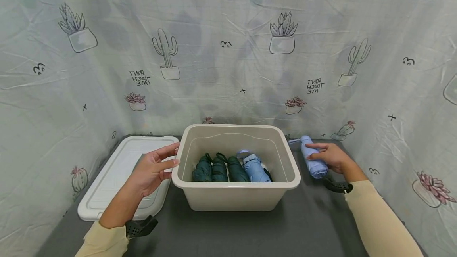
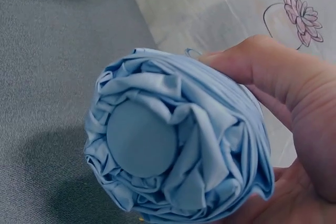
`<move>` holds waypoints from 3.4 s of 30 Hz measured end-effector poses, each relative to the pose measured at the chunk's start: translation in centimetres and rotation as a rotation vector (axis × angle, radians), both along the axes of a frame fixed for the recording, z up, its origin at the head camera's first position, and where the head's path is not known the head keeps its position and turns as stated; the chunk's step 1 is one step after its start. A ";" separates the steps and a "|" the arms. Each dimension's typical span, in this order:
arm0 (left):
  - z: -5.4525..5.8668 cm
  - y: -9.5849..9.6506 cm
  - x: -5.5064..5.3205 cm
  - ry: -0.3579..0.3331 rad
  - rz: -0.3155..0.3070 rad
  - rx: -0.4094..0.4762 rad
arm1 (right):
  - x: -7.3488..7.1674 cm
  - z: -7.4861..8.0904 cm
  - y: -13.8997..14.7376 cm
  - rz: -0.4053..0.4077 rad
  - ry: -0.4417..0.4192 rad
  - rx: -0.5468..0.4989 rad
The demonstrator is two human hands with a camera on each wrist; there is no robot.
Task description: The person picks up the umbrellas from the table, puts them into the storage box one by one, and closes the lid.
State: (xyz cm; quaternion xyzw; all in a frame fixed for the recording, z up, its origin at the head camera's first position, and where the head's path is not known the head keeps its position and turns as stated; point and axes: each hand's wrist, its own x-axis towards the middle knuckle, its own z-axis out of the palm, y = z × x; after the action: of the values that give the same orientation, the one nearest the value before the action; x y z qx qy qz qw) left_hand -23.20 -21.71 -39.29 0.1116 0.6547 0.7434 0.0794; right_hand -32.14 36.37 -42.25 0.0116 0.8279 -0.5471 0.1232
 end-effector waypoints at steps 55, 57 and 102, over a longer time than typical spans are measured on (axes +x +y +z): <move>0.2 0.1 0.0 -0.029 0.011 -0.014 | 5.5 9.3 -4.1 0.046 0.028 -0.045; 0.3 0.1 0.1 -0.028 0.016 -0.017 | 5.6 9.6 -4.2 0.049 0.027 -0.059; 0.3 -0.1 0.0 -0.024 0.001 -0.021 | 6.7 14.2 -13.3 0.154 -0.061 -0.069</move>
State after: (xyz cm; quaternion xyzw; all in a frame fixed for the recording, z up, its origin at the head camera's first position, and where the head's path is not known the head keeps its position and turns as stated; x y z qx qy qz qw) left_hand -23.23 -21.81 -39.02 0.1015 0.6615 0.7378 0.0883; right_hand -25.49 23.04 -28.02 -0.0395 0.8027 -0.5637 0.1904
